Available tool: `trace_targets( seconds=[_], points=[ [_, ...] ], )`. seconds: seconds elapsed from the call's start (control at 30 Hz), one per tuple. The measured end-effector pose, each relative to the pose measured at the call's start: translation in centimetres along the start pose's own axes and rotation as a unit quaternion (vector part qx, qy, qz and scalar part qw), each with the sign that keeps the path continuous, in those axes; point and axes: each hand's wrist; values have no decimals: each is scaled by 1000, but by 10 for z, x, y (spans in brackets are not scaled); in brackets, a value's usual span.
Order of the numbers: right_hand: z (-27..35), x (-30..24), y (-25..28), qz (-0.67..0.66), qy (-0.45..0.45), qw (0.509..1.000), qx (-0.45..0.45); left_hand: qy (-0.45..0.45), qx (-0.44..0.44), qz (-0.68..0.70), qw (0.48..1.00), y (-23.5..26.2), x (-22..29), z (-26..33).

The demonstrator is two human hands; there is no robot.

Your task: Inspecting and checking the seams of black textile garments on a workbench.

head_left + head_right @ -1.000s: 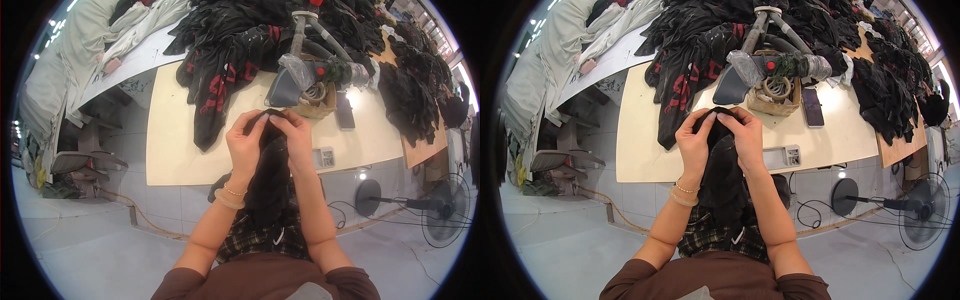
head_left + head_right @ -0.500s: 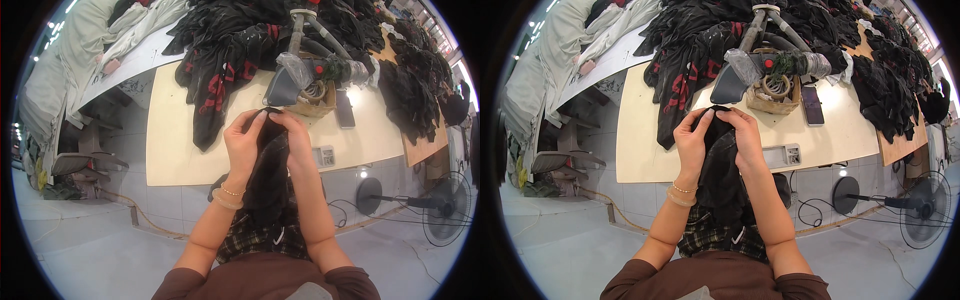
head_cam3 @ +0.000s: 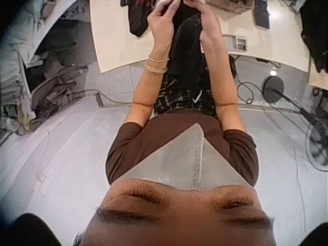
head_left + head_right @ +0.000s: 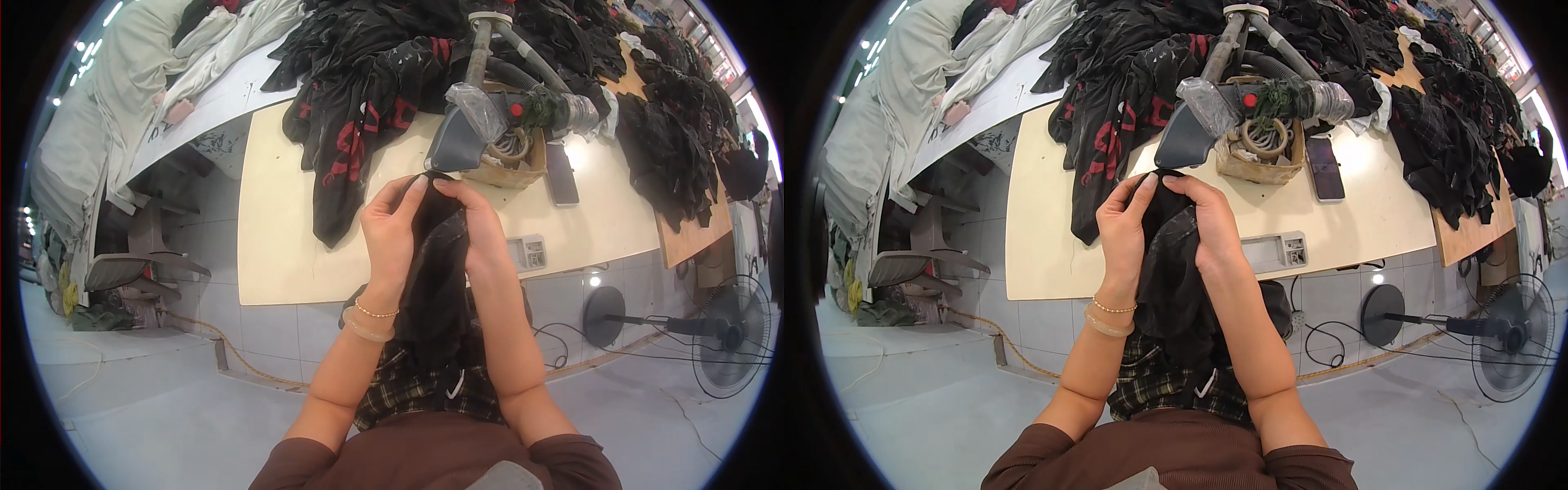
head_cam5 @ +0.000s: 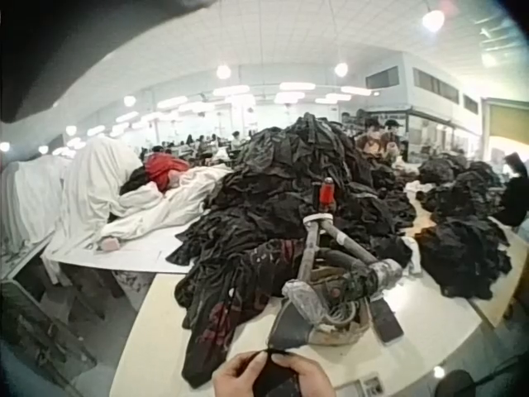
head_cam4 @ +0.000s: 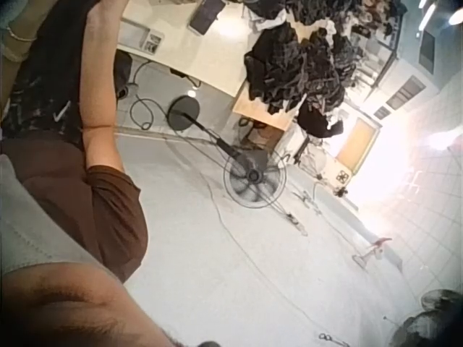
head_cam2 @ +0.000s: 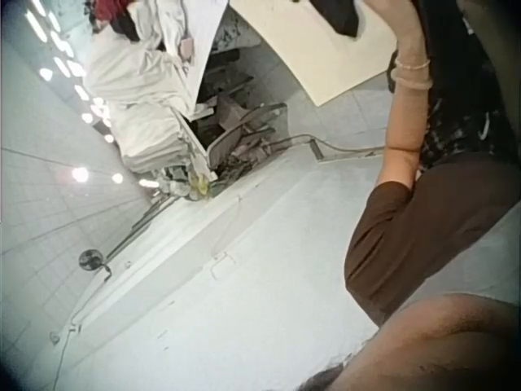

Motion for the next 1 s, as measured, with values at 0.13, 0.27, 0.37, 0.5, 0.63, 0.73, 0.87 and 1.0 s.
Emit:
trace_targets(
  seconds=[0.13,0.27,0.37,0.5,0.63,0.73,0.87,1.0],
  points=[
    [3,1,-2,47,40,998,-24,-8,5,-16,1000,2,0,1],
    [-1,2,0,30,34,999,-18,-9,-1,1,1000,1,0,0],
    [3,1,-2,22,36,999,-27,-9,-2,-2,1000,1,1,1],
    [0,2,3,31,47,998,-22,-11,-3,-7,1000,0,-1,0],
    [5,1,-1,22,44,999,-18,-5,-15,0,1000,2,1,1],
    [9,-1,0,15,43,999,0,19,-44,24,999,2,0,1],
    [12,0,-2,-20,35,999,-2,30,-55,26,998,0,3,-1],
    [10,3,2,-26,31,999,12,44,-52,19,997,1,4,-2]
  ],
)
Point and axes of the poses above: each hand's wrist, its own z-axis away from the middle knuckle, its own y-axis out of the back of the hand, x = y × z, and after that the axes turned 10 degrees about y, right-handed
